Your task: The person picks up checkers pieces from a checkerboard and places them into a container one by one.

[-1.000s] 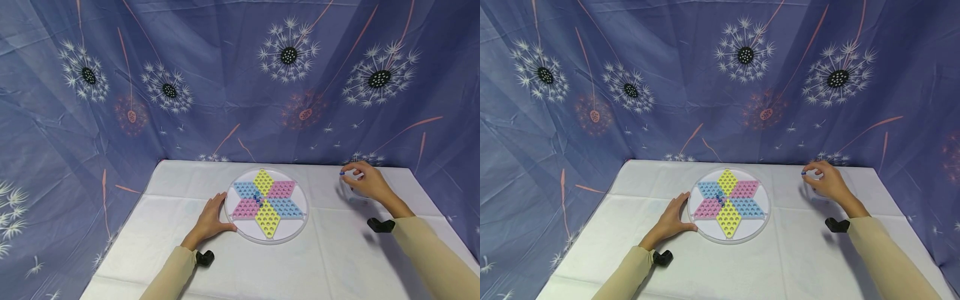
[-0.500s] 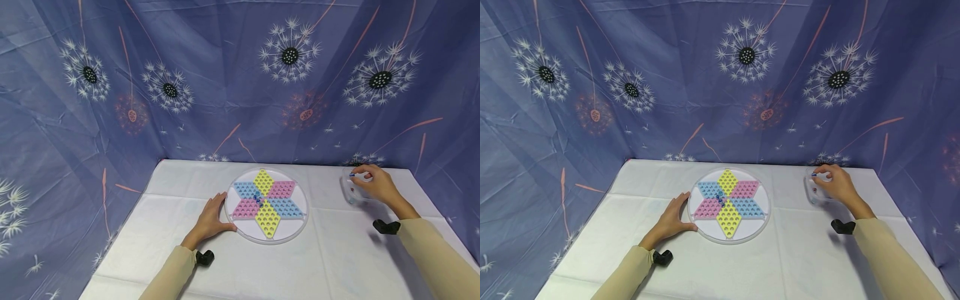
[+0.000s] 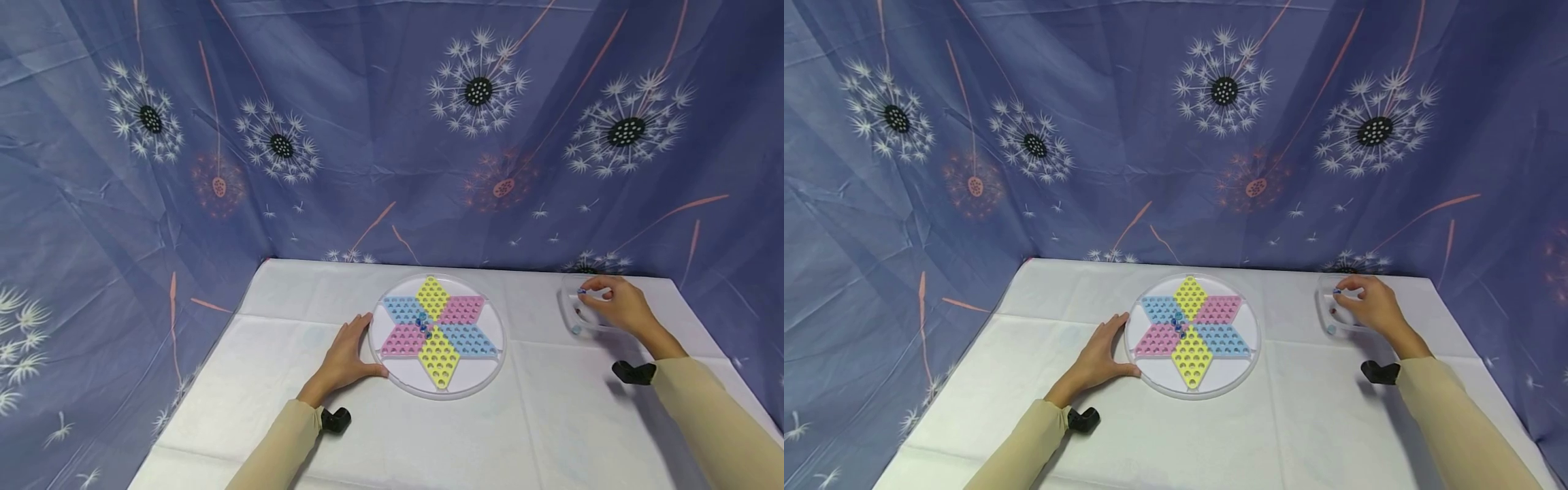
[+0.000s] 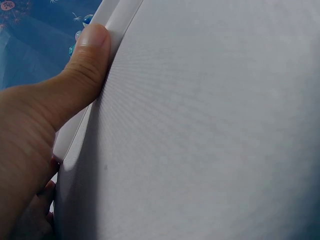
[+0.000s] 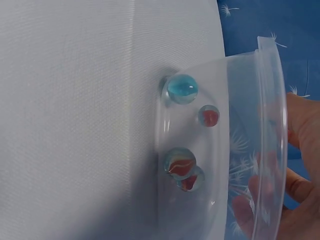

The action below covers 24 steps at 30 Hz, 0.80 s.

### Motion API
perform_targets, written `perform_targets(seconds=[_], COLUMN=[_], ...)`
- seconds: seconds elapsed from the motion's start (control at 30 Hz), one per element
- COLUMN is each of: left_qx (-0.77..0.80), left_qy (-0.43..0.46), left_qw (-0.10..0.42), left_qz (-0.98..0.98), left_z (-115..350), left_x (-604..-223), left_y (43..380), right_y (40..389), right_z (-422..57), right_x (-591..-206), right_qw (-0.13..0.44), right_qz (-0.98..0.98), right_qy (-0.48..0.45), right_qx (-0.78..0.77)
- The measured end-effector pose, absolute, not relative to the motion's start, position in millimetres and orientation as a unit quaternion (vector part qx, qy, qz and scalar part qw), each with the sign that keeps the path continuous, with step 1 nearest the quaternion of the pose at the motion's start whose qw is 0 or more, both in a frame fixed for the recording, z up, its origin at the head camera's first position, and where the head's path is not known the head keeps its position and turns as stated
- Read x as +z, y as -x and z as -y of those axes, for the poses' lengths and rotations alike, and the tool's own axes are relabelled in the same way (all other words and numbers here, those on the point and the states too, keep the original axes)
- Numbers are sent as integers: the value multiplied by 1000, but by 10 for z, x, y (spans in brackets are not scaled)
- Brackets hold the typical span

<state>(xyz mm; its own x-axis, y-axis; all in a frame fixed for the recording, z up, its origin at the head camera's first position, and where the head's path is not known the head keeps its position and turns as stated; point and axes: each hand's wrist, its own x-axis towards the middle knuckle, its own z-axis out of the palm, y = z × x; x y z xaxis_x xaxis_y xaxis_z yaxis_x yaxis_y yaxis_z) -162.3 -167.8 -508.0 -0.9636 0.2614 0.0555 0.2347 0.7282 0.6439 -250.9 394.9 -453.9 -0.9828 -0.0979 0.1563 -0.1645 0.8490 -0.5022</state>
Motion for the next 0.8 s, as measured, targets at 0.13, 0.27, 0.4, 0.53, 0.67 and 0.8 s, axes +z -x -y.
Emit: perform_targets(seconds=[0.13, 0.27, 0.4, 0.53, 0.67, 0.8], left_qx=[345, 342, 338, 339, 340, 342], left_qy=[-137, -142, -136, -136, -138, -138], left_qw=[15, 12, 19, 17, 13, 13], left_qz=[-928, -929, -931, -931, -930, -929], left_z=[1678, 1678, 1677, 1678, 1676, 1676], left_x=[-5079, -5079, -5080, -5087, -5085, -5085], left_y=[1627, 1627, 1631, 1633, 1629, 1627], right_y=[2525, 2542, 2540, 2523, 2514, 2508], right_z=[-3956, -3967, -3965, -3960, -3955, -3940], right_x=[-4557, -4575, -4581, -4578, -4575, -4573], right_qw=[57, 55, 55, 53, 51, 52], right_qz=[959, 959, 959, 959, 959, 960], right_qy=[-75, -79, -81, -81, -81, -80], right_qx=[267, 266, 265, 265, 265, 265])
